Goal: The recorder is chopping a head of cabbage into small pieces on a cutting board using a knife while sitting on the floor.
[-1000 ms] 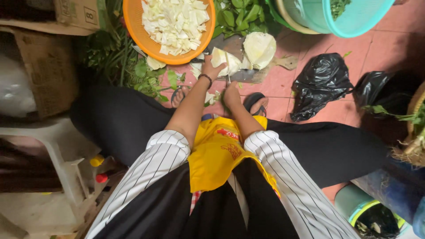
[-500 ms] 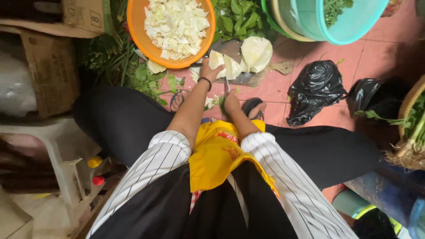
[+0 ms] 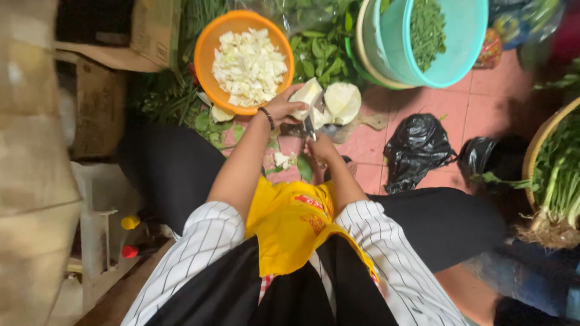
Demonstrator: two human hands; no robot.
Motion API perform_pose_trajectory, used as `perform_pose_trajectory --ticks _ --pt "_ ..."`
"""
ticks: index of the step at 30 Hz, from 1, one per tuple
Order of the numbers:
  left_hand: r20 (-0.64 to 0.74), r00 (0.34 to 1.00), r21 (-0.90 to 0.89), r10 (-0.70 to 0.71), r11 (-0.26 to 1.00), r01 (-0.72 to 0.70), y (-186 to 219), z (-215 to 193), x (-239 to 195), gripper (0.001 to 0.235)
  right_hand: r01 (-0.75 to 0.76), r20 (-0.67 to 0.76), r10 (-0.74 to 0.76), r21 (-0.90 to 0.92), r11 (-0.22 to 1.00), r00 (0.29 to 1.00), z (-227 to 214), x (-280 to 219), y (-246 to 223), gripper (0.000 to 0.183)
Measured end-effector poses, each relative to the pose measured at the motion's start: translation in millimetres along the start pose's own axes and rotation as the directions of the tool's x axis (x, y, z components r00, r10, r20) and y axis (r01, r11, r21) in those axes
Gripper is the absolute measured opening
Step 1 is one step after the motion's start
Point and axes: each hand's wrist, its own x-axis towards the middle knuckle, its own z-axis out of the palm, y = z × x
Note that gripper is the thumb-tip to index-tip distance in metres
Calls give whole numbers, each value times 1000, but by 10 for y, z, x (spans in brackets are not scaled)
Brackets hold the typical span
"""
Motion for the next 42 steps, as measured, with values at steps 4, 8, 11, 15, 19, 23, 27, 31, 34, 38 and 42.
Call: perform_pose_trajectory --ticks 4,8,11,15,19,23,27,31,34,38,42 --pt "197 870 -50 452 891 -452 605 12 -574 85 194 -103 -187 60 979 977 -237 -56 -706 23" --pt "215 773 323 596 704 -633 1080 19 -1243 85 471 -247 -406 337 815 880 -340 -538 -1816 27" --pt "270 672 556 689 459 -693 1102 -134 -1322 85 550 -220 -508 435 713 833 -316 -822 -2429 30" --pt "281 539 692 794 222 -687 1072 -103 -1369 94 595 -159 -578 335 731 800 -159 -943 -2871 36" --pt "66 494 738 867 291 -609 1023 74 -1345 95 612 -159 -594 300 732 789 -192 -991 -3093 35" --pt "77 434 747 897 237 -621 980 6 -1293 87 575 -118 -566 270 772 816 -286 -1044 -3188 29" --pt "82 428 786 900 206 -583 1025 -33 -1335 88 538 -60 -545 286 793 836 -332 -889 -3128 28" --pt "-7 449 844 893 246 -477 957 -176 -1342 88 477 28 -520 358 802 854 -84 -710 -3159 31" --pt "-41 491 846 870 292 -446 920 -399 -1376 89 465 47 -508 340 818 860 134 -549 -3210 35" --pt "-30 454 815 891 285 -505 1021 -587 -1377 85 452 37 -489 329 829 871 254 -259 -3300 37" --pt "-55 488 784 871 341 -519 897 -744 -1266 83 336 85 -403 411 847 911 322 -38 -3199 38"
